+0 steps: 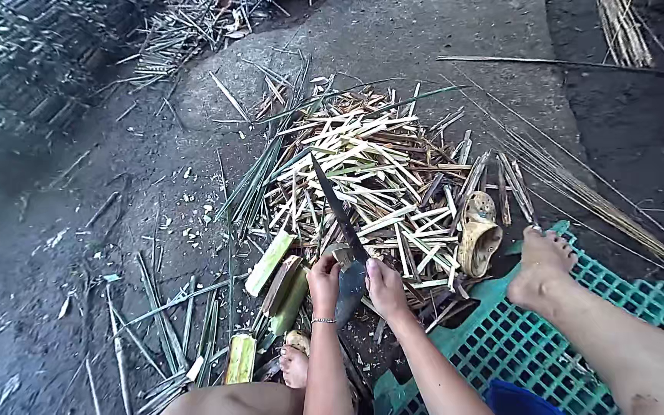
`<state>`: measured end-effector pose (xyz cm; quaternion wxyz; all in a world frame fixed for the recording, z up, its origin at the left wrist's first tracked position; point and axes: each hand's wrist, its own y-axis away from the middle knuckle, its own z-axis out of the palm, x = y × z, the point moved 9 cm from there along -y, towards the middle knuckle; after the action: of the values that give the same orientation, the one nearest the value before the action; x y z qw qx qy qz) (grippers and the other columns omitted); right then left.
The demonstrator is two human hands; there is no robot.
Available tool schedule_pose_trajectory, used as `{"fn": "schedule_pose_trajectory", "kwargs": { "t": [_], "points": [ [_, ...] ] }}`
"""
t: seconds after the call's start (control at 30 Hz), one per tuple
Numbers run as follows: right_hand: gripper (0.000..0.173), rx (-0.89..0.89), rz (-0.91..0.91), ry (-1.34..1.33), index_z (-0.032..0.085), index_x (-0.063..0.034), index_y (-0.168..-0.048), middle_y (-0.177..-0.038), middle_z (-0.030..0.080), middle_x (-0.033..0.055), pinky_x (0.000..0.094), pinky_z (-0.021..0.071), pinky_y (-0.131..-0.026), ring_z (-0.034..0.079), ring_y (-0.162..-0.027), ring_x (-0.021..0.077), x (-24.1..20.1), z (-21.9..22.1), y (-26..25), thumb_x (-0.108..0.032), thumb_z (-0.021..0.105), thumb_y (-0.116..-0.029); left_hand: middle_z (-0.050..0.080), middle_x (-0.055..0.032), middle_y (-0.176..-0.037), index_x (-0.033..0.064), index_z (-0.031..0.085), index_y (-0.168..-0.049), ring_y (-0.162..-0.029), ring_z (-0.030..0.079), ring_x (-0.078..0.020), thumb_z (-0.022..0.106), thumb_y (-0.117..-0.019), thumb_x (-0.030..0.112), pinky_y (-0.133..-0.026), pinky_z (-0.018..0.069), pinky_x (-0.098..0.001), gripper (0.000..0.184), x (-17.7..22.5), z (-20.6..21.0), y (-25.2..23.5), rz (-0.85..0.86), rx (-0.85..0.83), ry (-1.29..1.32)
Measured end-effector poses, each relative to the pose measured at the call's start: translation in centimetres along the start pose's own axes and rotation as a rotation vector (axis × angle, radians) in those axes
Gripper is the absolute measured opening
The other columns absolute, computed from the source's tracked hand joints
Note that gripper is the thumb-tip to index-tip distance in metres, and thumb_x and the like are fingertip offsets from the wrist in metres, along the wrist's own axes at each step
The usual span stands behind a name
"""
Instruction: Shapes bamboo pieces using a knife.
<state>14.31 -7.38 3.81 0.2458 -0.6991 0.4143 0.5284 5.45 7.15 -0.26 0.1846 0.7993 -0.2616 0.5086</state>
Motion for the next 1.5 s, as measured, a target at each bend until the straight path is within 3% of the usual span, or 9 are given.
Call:
{"fn": "schedule_pose_trajectory", "kwargs": {
  "t": [0.13, 0.33, 0.5, 0.63, 0.83, 1.03, 1.17, 1.27, 1.5],
  "points": [
    [0.055, 0.073, -0.129, 0.128, 0.065, -0.0039, -0.083, -0.058, 0.050, -0.0007, 0.0355, 0.0467, -0.054, 0.053, -0.053, 0.0122, -3.0, 0.0, 0.1, -0.045, 0.035, -0.1059, 0.076, -0.0137, -0.100, -0.0047, 0.073, -0.107, -0.091, 0.074, -0.0138, 0.071, -0.0893, -0.001, -0.089, 0.0597, -0.0309, 0.018, 0.1, 0.2, 0.3, 0.051, 0.014, 0.014],
    [0.053, -0.110, 0.293, 0.256, 0.070, 0.0005, -0.113, -0.089, 0.069, 0.0193, 0.0568, 0.0509, -0.083, 0.067, -0.088, 0.0346, 1.3, 0.1, -0.3, -0.041, 0.036, -0.1115, 0.076, -0.0152, -0.102, -0.0039, 0.074, -0.109, -0.094, 0.074, -0.0200, 0.070, -0.0923, 0.002, -0.093, 0.0582, -0.0371, 0.019, 0.6, 1.0, -0.1, 0.034, -0.013, -0.080],
    [0.050, -0.030, 0.208, 0.250, 0.071, -0.0010, -0.105, -0.076, 0.063, 0.0126, 0.0511, 0.0497, -0.072, 0.063, -0.073, 0.0268, -1.9, -2.6, -0.1, -0.038, 0.039, -0.1109, 0.075, -0.0196, -0.100, -0.0085, 0.072, -0.109, -0.091, 0.075, -0.0229, 0.071, -0.0892, 0.000, -0.089, 0.0603, -0.0373, 0.022, 4.0, 0.7, 0.3, 0.223, 0.072, 0.013],
    [0.049, 0.124, 0.045, 0.231, 0.068, -0.0037, -0.092, -0.062, 0.051, 0.0005, 0.0386, 0.0467, -0.058, 0.053, -0.057, 0.0136, -3.2, -3.6, 0.4, -0.039, 0.037, -0.1086, 0.063, -0.0227, -0.131, -0.0074, 0.054, -0.136, -0.116, 0.065, -0.0279, 0.066, -0.0925, 0.012, -0.100, 0.0535, -0.0436, 0.049, 4.5, -2.6, -0.5, 0.145, 0.031, 0.204],
    [0.058, -0.116, 0.406, 0.257, 0.070, 0.0000, -0.117, -0.100, 0.070, 0.0229, 0.0593, 0.0491, -0.091, 0.067, -0.100, 0.0374, 2.0, -1.9, -0.7, -0.045, 0.033, -0.1114, 0.055, -0.0242, -0.135, -0.0110, 0.044, -0.141, -0.111, 0.064, -0.0195, 0.060, -0.0897, 0.011, -0.093, 0.0538, -0.0321, 0.058, 4.1, -5.3, -1.1, 0.076, 0.165, 0.368],
    [0.048, 0.243, -0.044, -0.029, 0.062, -0.0047, -0.088, -0.059, 0.047, -0.0085, 0.0240, 0.0447, -0.049, 0.046, -0.048, 0.0009, -3.6, -5.8, 0.9, -0.037, 0.033, -0.1085, 0.057, -0.0165, -0.131, -0.0083, 0.044, -0.140, -0.112, 0.062, -0.0135, 0.056, -0.0908, 0.013, -0.094, 0.0529, -0.0297, 0.055, 4.0, -4.5, -0.4, 0.041, 0.191, 0.506],
    [0.055, 0.021, 0.231, 0.172, 0.069, 0.0049, -0.109, -0.083, 0.068, 0.0207, 0.0559, 0.0546, -0.079, 0.068, -0.081, 0.0336, 2.6, -1.4, 1.0, -0.039, 0.036, -0.1106, 0.056, -0.0174, -0.130, -0.0088, 0.043, -0.140, -0.109, 0.061, -0.0154, 0.050, -0.0949, 0.006, -0.093, 0.0525, -0.0315, 0.048, 3.4, -4.1, -0.8, -0.029, 0.274, 0.611],
    [0.060, -0.143, 0.445, 0.244, 0.069, 0.0014, -0.117, -0.104, 0.069, 0.0249, 0.0614, 0.0484, -0.093, 0.067, -0.103, 0.0399, 4.9, -0.8, 0.2, -0.046, 0.033, -0.1113, 0.053, -0.0192, -0.134, -0.0074, 0.042, -0.141, -0.114, 0.058, -0.0182, 0.049, -0.0964, 0.006, -0.096, 0.0504, -0.0334, 0.047, 4.0, -3.6, -1.3, -0.061, 0.289, 0.641],
    [0.050, 0.187, -0.032, 0.159, 0.064, -0.0023, -0.090, -0.059, 0.047, -0.0016, 0.0321, 0.0465, -0.052, 0.050, -0.052, 0.0090, -1.1, -5.2, 1.4, -0.039, 0.036, -0.1073, 0.053, -0.0093, -0.135, -0.0006, 0.038, -0.145, -0.117, 0.058, -0.0133, 0.058, -0.0868, 0.026, -0.098, 0.0507, -0.0340, 0.066, 4.6, -3.2, -0.5, 0.037, 0.196, 0.633]
  ]
}}
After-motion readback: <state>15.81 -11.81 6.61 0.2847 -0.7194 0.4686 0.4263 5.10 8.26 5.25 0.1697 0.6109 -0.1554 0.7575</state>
